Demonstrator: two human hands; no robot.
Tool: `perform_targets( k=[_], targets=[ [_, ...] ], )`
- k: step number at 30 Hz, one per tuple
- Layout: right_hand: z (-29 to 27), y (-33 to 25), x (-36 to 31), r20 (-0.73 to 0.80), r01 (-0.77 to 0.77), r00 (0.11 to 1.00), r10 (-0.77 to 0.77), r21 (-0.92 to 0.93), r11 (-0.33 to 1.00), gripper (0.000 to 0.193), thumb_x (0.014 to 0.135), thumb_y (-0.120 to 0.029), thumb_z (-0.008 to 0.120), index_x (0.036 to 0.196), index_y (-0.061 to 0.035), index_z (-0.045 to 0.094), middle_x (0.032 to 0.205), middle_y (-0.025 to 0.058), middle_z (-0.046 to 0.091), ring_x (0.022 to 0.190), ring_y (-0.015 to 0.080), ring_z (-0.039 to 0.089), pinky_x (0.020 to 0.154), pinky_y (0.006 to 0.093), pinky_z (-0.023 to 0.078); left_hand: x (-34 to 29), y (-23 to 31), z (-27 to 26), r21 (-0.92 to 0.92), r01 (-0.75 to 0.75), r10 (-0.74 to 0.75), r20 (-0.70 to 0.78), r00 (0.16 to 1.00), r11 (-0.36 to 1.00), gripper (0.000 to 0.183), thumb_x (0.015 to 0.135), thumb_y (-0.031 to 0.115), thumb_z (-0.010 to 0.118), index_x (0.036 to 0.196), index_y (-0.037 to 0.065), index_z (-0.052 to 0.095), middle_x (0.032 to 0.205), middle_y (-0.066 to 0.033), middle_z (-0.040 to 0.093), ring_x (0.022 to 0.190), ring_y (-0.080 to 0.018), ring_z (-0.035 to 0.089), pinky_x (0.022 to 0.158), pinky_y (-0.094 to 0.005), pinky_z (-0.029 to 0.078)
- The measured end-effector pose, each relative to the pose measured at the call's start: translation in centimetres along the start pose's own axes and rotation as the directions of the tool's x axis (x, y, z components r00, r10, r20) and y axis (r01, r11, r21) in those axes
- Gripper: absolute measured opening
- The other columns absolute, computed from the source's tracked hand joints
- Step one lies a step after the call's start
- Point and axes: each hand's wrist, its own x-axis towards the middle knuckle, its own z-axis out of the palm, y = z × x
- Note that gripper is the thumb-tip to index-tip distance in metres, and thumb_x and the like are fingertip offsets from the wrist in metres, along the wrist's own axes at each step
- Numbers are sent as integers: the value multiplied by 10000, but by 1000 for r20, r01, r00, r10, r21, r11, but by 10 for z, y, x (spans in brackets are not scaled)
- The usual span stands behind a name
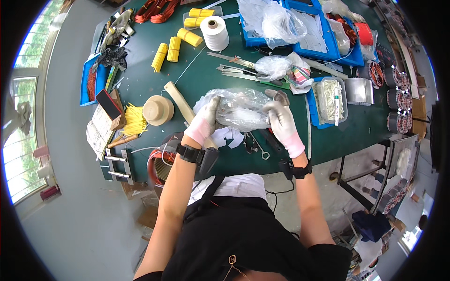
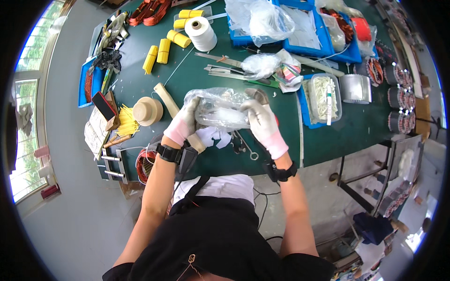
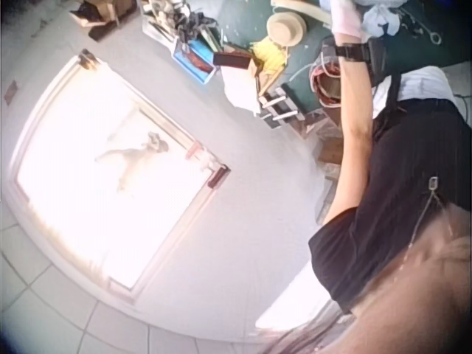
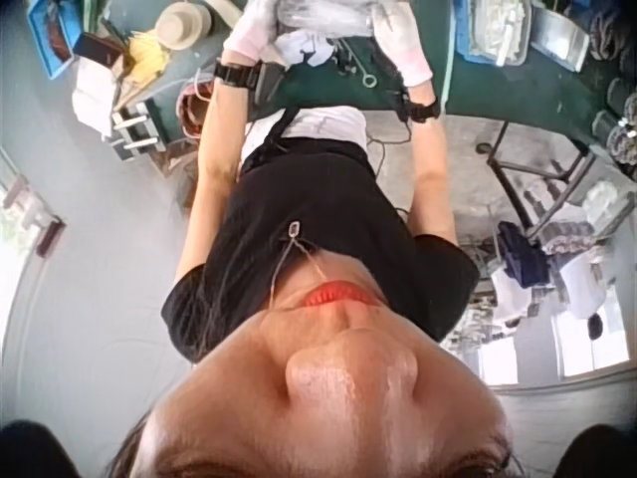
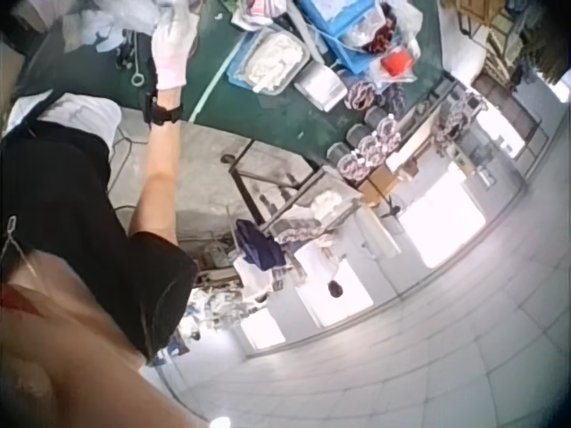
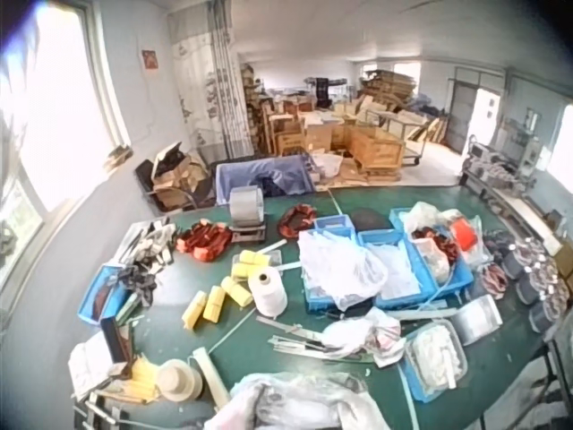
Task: Winding and securing copper coils on a motor stator using thread and a needle tool.
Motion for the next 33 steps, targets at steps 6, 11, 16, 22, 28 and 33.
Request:
perform_targets(
  k=[6, 11, 16, 22, 28, 33],
  targets=[
    [-10, -14, 22, 258, 158, 965, -52, -410, 898, 265, 805, -82, 520, 1047, -97, 627, 1204, 216, 499, 1004, 297, 581, 875, 331, 432, -6, 9, 11, -236, 22, 17, 161, 987, 972, 464, 928, 381, 463, 1259, 59, 419, 1188, -134, 532, 1069, -273, 538, 935, -446, 431],
    [-1, -26, 45, 244, -12, 970, 0, 47, 999, 639, 743, -131, 594, 1335, -2, 386, 1330, 160, 439, 1221, 221, 426, 1016, 294, 314, -2, 22, 12, -355, -152, 233, 199, 952, 922, 492, 899, 308, 542, 1295, 67, 379, 1227, -89, 513, 1107, -254, 514, 952, -404, 414],
    [-12, -41, 102, -57, 107, 994, -98, 168, 980, 623, 775, -75, 587, 1351, -2, 359, 1302, 94, 448, 1169, 140, 419, 972, 260, 333, -4, 27, 12, 13, -601, 600, -71, 797, 799, 612, 878, 233, 553, 1371, 86, 220, 1285, -128, 356, 971, -149, 475, 864, -321, 427],
    [-19, -47, 203, -381, 312, 875, -300, -32, 950, 647, 772, -107, 600, 1331, 61, 320, 1287, 226, 446, 1144, 283, 475, 949, 331, 379, -34, 13, 19, 150, -495, 501, -8, 865, 856, 307, 893, 137, 465, 1163, -10, 459, 1016, -83, 542, 860, -135, 524, 804, -276, 433],
    [11, -13, 244, -291, -287, 951, 105, -703, 651, 980, 713, -368, 698, 1435, -109, 88, 1365, 309, 295, 1151, 397, 477, 885, 448, 457, -54, -22, 30, 157, -299, 284, 112, 952, 941, 261, 895, 116, 469, 1130, 9, 504, 1033, -49, 561, 917, -124, 530, 842, -280, 427],
    [-7, -18, 234, -315, -184, 901, -297, -899, 397, 703, 697, -399, 699, 1308, -180, 429, 1312, 236, 382, 1212, 385, 374, 991, 449, 339, -72, -34, 24, 443, -357, 246, 289, 925, 822, 269, 879, 100, 487, 1134, 14, 492, 1033, -41, 545, 915, -125, 511, 855, -277, 409]
  ],
)
